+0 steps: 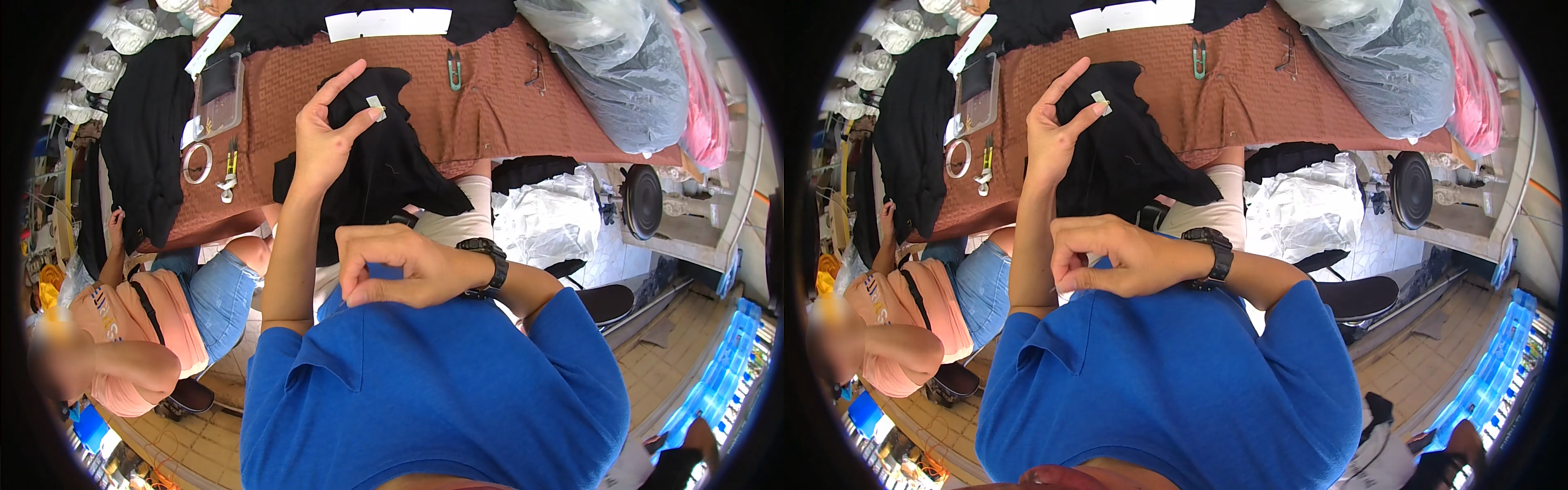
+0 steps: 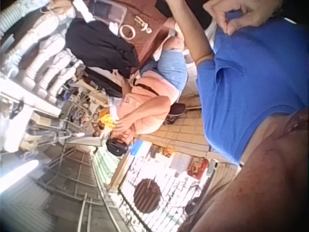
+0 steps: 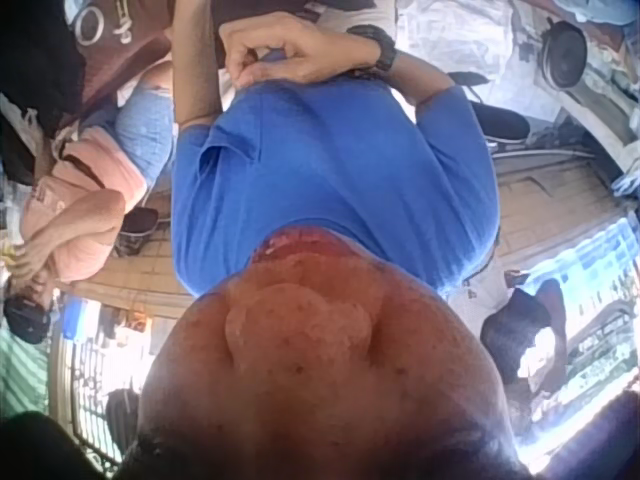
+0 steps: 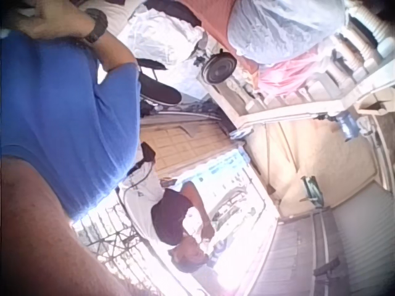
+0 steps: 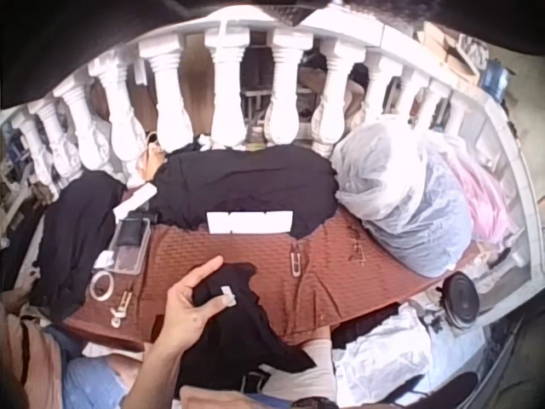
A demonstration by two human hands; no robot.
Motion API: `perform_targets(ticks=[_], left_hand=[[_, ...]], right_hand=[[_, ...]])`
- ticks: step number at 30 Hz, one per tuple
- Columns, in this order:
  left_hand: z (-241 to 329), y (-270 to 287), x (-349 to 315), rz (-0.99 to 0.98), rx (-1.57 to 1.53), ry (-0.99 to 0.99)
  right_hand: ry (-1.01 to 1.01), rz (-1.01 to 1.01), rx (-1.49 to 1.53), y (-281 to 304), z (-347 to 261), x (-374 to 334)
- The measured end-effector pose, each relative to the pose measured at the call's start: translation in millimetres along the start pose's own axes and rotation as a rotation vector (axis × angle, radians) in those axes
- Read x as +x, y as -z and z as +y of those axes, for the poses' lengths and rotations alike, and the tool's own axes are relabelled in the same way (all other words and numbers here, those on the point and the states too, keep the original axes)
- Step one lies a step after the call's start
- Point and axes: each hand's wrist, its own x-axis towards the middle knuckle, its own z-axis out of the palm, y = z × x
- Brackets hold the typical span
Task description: The person places a white tag onto a black garment and secures it by sewing it on with a needle and thread.
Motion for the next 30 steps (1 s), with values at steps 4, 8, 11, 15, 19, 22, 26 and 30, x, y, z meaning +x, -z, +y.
perform_targets(ticks=[4,8,11,15,19,22,26,30], left_hand=[[1,1,-1,-0.018,-0.150,0.085],[10,4,-5,-0.044,-0.261,0.133],[15,3,-6,-0.031,-0.241,0.116],[17,2,-6,-0.038,-0.224,0.114],[17,4,-6,-0.032,-0.217,0.115],[17,4,-7,-0.029,-0.215,0.114],[17,5,-7,-0.031,-0.219,0.126],[15,5,-6,-0.027,-0.202,0.108]], right_hand=[[-0.117,-0.003,0.062,10,-2,-2],[0.011,0.531,-0.423,53,12,7],[0.018,0.709,-0.707,85,21,8],[0.025,0.725,-0.827,91,16,11],[0.026,0.732,-0.805,91,18,12],[0.050,0.729,-0.777,94,25,11],[0.027,0.702,-0.810,96,23,10],[0.026,0.678,-0.838,97,20,11]])
